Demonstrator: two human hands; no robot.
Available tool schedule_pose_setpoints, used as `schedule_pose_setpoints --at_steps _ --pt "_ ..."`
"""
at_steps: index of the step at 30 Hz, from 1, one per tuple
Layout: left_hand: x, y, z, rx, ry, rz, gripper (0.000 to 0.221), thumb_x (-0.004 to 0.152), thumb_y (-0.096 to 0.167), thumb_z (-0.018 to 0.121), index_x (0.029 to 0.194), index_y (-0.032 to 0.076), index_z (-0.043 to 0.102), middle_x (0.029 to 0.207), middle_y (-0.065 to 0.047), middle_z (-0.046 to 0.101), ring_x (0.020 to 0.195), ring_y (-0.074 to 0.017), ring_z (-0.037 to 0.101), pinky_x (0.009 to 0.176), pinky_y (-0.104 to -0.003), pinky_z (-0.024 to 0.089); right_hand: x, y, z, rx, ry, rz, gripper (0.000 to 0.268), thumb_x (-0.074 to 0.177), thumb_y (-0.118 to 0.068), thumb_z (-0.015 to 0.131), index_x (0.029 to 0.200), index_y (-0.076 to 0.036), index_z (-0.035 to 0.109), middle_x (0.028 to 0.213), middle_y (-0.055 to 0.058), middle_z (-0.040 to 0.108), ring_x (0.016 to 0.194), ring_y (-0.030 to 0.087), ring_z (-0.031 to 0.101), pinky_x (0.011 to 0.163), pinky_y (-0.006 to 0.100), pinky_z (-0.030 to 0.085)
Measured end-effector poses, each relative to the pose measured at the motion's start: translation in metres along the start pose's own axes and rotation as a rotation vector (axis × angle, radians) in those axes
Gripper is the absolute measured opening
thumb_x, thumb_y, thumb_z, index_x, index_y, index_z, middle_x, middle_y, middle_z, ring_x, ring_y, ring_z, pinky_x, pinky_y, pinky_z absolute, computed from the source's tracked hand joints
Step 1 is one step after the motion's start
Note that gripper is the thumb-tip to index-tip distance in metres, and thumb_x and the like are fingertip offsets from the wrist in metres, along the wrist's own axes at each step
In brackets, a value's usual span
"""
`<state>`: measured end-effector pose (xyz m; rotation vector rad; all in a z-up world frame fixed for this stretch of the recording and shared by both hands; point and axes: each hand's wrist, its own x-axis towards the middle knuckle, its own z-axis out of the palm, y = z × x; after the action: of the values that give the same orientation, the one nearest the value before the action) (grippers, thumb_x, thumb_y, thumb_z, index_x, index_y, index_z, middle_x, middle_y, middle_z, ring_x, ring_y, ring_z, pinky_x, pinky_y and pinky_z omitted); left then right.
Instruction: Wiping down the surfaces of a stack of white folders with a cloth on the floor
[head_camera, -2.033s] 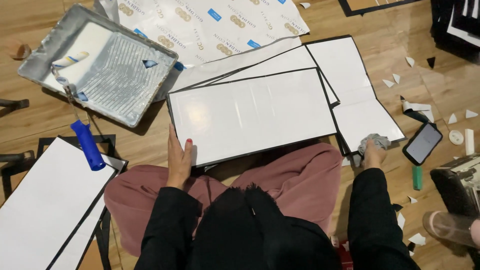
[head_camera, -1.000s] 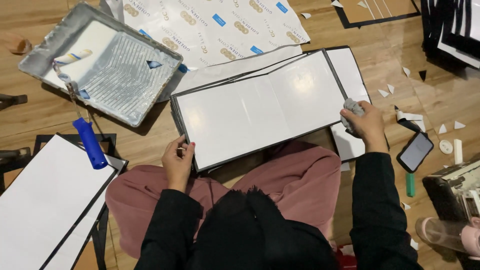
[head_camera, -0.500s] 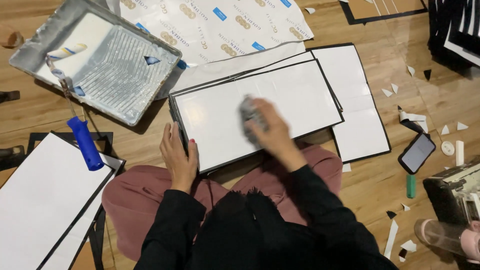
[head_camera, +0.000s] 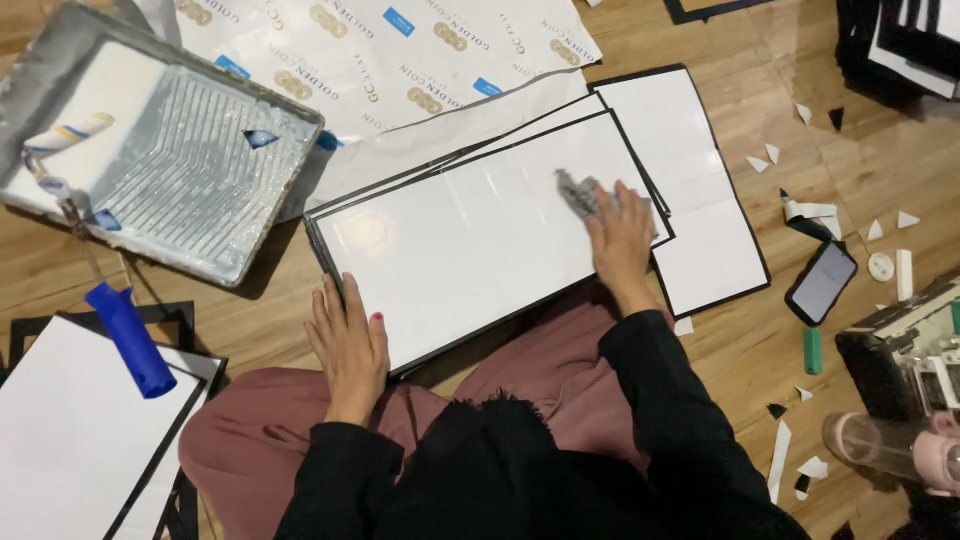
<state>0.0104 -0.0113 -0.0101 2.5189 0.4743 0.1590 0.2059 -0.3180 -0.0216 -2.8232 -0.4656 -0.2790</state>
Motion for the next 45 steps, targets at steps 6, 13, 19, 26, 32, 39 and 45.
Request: schedule_pose_setpoints --at_steps 6,13,19,26,32,39,45 --pt "0.000 0.000 0.002 -0.022 -0.010 -0.015 0.056 0.092 0.030 0.025 0.144 0.011 0.012 0.146 -0.021 0.011 0.132 -0.0419 0.011 0.098 -0.065 0.013 0.017 0.013 0.001 0.066 0.040 0.261 0.051 0.096 -0.022 0.042 0.143 -0.022 0.022 0.139 0.018 0.028 0.128 0.039 0.025 0.100 0.063 0.013" --pt "0.000 0.001 0.004 -0.022 -0.001 -0.025 0.055 0.093 0.030 0.024 0.143 0.010 0.012 0.146 -0.020 0.011 0.133 -0.0390 0.012 0.099 -0.063 0.013 -0.019 -0.152 0.040 0.059 0.120 -0.443 0.040 0.091 -0.039 0.040 0.130 -0.036 0.044 0.136 0.014 0.035 0.131 0.037 0.022 0.103 0.053 0.007" --pt "-0.002 -0.011 0.014 0.030 -0.028 -0.094 0.057 0.093 0.031 0.025 0.142 0.005 0.013 0.147 -0.018 0.013 0.133 -0.0367 0.013 0.101 -0.061 0.013 0.000 -0.232 0.048 0.205 -0.056 -0.712 0.043 0.086 -0.034 0.047 0.128 -0.036 0.043 0.134 0.006 0.038 0.125 0.033 0.038 0.102 0.057 0.024" --pt "-0.001 0.007 -0.006 -0.088 -0.059 -0.117 0.058 0.093 0.030 0.023 0.143 0.004 0.006 0.146 -0.021 0.012 0.133 -0.0399 0.011 0.099 -0.064 0.012 0.090 -0.057 0.045 0.087 0.144 -0.395 0.026 0.090 -0.028 0.055 0.112 -0.015 0.060 0.123 0.014 0.048 0.120 0.033 0.039 0.098 0.047 0.026" --pt "0.002 0.009 -0.007 -0.093 -0.063 -0.108 0.058 0.094 0.029 0.021 0.142 0.003 0.005 0.146 -0.022 0.011 0.132 -0.0399 0.013 0.099 -0.063 0.013 0.116 0.017 0.055 -0.019 0.161 -0.031 0.029 0.099 -0.030 0.044 0.122 -0.015 0.053 0.127 0.010 0.036 0.122 0.032 0.028 0.097 0.053 0.023" --pt "0.003 0.004 -0.002 -0.098 -0.060 -0.097 0.058 0.094 0.028 0.020 0.142 0.002 0.003 0.146 -0.023 0.009 0.133 -0.0390 0.014 0.100 -0.061 0.014 0.074 -0.137 0.061 -0.069 0.279 -0.335 0.036 0.088 -0.021 0.055 0.124 -0.024 0.053 0.116 0.011 0.046 0.117 0.035 0.032 0.090 0.051 0.022" --pt "0.001 -0.007 0.009 -0.119 -0.026 -0.071 0.058 0.094 0.028 0.023 0.143 0.003 0.005 0.145 -0.022 0.012 0.132 -0.0385 0.016 0.100 -0.060 0.016 -0.009 -0.252 0.042 0.171 0.079 -0.551 0.047 0.089 -0.027 0.045 0.134 -0.013 0.038 0.132 0.016 0.042 0.121 0.040 0.039 0.099 0.051 0.032"
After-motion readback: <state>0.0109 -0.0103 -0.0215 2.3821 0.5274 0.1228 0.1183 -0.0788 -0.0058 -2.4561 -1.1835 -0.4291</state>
